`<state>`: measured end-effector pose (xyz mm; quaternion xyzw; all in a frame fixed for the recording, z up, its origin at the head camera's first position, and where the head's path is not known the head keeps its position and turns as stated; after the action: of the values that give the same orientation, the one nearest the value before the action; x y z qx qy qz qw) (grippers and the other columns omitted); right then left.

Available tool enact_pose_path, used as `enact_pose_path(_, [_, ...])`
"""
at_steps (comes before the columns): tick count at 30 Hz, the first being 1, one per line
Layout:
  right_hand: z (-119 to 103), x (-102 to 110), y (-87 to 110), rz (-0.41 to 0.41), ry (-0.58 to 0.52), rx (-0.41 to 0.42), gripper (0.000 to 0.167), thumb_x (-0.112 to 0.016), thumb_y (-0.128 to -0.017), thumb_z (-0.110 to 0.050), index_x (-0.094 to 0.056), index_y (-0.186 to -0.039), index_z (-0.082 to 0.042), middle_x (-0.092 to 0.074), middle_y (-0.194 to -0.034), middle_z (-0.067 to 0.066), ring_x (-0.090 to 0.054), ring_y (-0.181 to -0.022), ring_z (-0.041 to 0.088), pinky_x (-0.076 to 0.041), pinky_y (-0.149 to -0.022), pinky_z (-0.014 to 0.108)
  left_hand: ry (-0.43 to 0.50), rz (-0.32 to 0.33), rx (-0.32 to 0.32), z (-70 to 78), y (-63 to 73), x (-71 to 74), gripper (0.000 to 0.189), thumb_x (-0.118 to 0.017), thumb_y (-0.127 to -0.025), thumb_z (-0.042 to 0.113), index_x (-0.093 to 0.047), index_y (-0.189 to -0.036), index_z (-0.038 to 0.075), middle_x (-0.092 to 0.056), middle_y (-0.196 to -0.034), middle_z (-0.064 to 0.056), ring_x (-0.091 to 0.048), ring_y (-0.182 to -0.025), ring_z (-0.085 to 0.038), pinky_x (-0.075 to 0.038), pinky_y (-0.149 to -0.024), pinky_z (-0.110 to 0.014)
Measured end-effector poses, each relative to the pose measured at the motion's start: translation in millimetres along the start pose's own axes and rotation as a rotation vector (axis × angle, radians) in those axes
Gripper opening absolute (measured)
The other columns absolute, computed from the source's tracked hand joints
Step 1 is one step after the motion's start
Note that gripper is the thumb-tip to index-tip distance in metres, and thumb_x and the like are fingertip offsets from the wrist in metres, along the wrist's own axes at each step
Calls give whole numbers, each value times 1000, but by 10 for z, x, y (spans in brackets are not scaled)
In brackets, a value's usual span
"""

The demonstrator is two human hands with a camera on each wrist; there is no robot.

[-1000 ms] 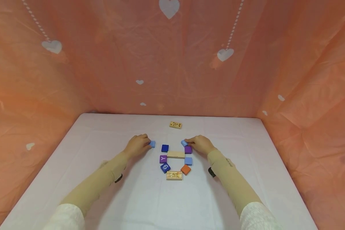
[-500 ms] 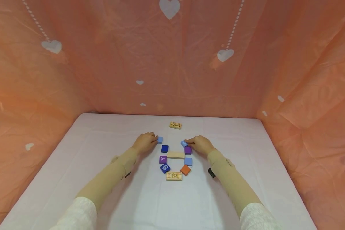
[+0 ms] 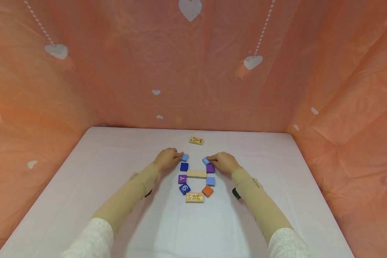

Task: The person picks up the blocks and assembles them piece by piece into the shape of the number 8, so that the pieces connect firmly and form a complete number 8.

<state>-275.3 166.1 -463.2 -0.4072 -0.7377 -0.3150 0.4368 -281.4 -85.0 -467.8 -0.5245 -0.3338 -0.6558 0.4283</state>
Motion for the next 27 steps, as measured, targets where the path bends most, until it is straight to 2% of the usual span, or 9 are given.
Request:
enact_pose_path(9, [-6, 6, -17, 15, -5, -5, 29, -55, -94, -18, -62, -121, -15, -63, -123, 9, -57, -117, 29, -44, -99, 44, 55, -39, 34, 48, -58, -7, 27, -58, -92, 22, -64, -118, 21, -66, -94, -9, -59, -83, -22, -50, -80, -37])
enact_pose_path(14, [-11, 20, 7, 33, -11, 1, 28, -55, -93, -18, -63, -120, -14, -64, -122, 10, -58, -116, 30, -44, -99, 44, 96, -33, 21, 51, -63, -2, 28, -59, -91, 21, -64, -119, 21, -65, -94, -9, -59, -81, -21, -49, -80, -36])
enact_pose_path(27, [-28, 1, 35, 43, -55, -25, 29, -53, -94, -18, -62, -121, -14, -63, -123, 11, -56, -118, 31, -43, -100, 45, 55, -63, 47, 86, -48, 22, 28, -58, -92, 25, -63, -119, 26, -67, -98, -8, -62, -86, -23, -52, -76, -37])
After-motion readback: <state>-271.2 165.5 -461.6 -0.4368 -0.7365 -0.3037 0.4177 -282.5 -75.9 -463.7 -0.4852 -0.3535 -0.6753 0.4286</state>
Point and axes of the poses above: each hand's wrist, its own y-axis away from the middle knuckle, its own x-axis out of the back of the hand, z = x × y, the point moved 1 cm from there along -y, towards the middle knuckle
